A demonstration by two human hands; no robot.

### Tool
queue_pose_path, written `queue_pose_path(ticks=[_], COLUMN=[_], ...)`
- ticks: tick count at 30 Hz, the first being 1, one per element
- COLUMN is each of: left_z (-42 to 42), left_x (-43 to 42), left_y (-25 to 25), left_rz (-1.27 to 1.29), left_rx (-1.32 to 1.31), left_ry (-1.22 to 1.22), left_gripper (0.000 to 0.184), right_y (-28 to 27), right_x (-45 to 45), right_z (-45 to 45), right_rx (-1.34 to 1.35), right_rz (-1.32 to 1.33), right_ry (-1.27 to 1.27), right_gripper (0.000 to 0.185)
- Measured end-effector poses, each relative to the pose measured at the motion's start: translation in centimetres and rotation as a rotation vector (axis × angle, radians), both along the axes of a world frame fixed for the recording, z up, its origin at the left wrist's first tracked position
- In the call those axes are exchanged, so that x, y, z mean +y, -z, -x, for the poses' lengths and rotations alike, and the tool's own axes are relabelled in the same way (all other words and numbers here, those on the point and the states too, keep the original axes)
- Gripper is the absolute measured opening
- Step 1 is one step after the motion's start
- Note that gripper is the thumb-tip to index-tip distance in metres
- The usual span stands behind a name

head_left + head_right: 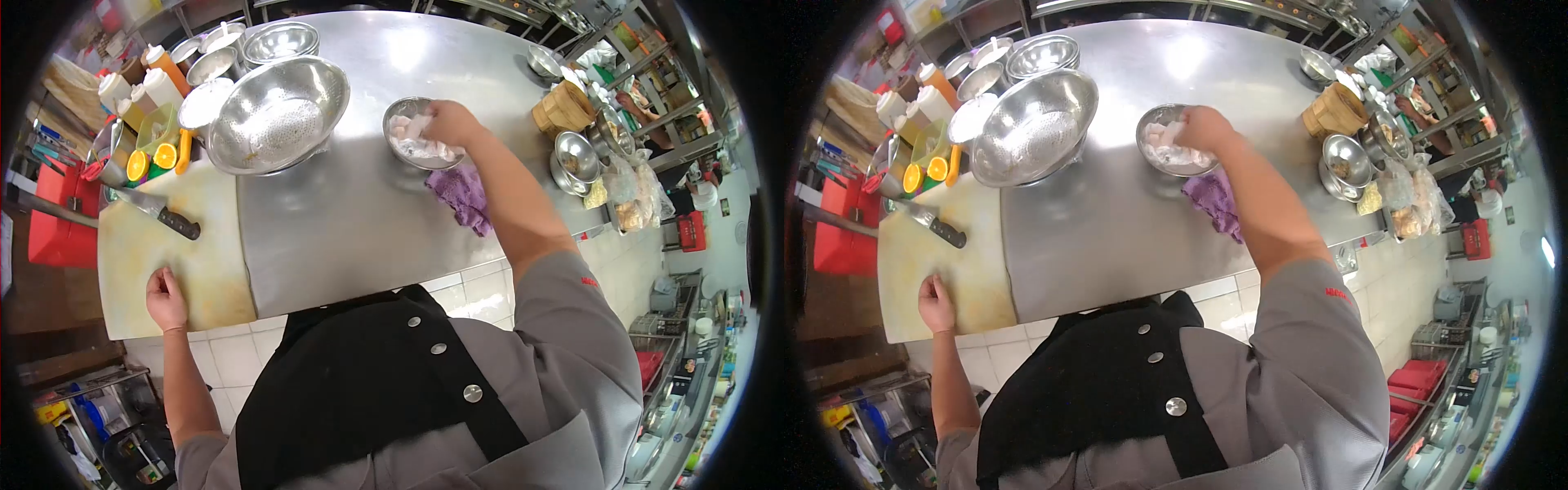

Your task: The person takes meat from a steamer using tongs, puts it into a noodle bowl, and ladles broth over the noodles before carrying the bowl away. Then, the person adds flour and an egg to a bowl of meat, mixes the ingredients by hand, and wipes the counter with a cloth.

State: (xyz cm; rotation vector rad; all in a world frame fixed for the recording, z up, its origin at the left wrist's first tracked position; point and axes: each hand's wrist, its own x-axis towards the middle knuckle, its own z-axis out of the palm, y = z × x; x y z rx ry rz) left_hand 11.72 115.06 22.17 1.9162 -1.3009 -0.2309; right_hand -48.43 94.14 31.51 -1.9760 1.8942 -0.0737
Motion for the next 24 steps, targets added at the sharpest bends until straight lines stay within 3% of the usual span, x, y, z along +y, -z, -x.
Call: queue_pose_path(ticks=[2,3,6,7,11,17,20,24], left_z=[-0.6,-0.9,-1.7,-2.2,-2.4,5.2,10.6,20.1], left_x=[0.2,0.1,0.5,0.8,3.1,13.0,16.2,19.0], left_y=[1.0,1.2,1.3,1.9,1.2,-2.6,-0.7,0.0], left_rz=[0.06,0.094,0.105,0.166,0.332,0.27,0.243,0.169], left_rx=[0.074,0.104,0.157,0.17,0.238,0.37,0.399,0.351], left_ry=[0.033,0.053,0.059,0.05,-0.012,-0.089,-0.13,-0.103], left_gripper=[0.027,0.026,0.024,0.023,0.023,0.02,0.018,0.018], right_y=[-1.2,-1.5,3.8,6.3,3.3,-1.9,1.0,3.4], right_x=[-0.5,-0.2,0.6,0.3,0.8,-0.3,-0.5,-0.4], right_z=[0.4,0.1,-0.2,-0.8,-1.9,1.2,3.2,2.8], right_rx=[-0.099,-0.116,0.071,0.266,0.094,-0.124,-0.096,0.087], right_rz=[-0.066,-0.081,0.111,0.146,0.052,-0.03,0.071,0.151], right_ry=[0.018,0.0,-0.175,-0.184,-0.077,-0.102,-0.28,-0.478], right_gripper=[0.066,0.075,0.079,0.079,0.066,0.056,0.051,0.061])
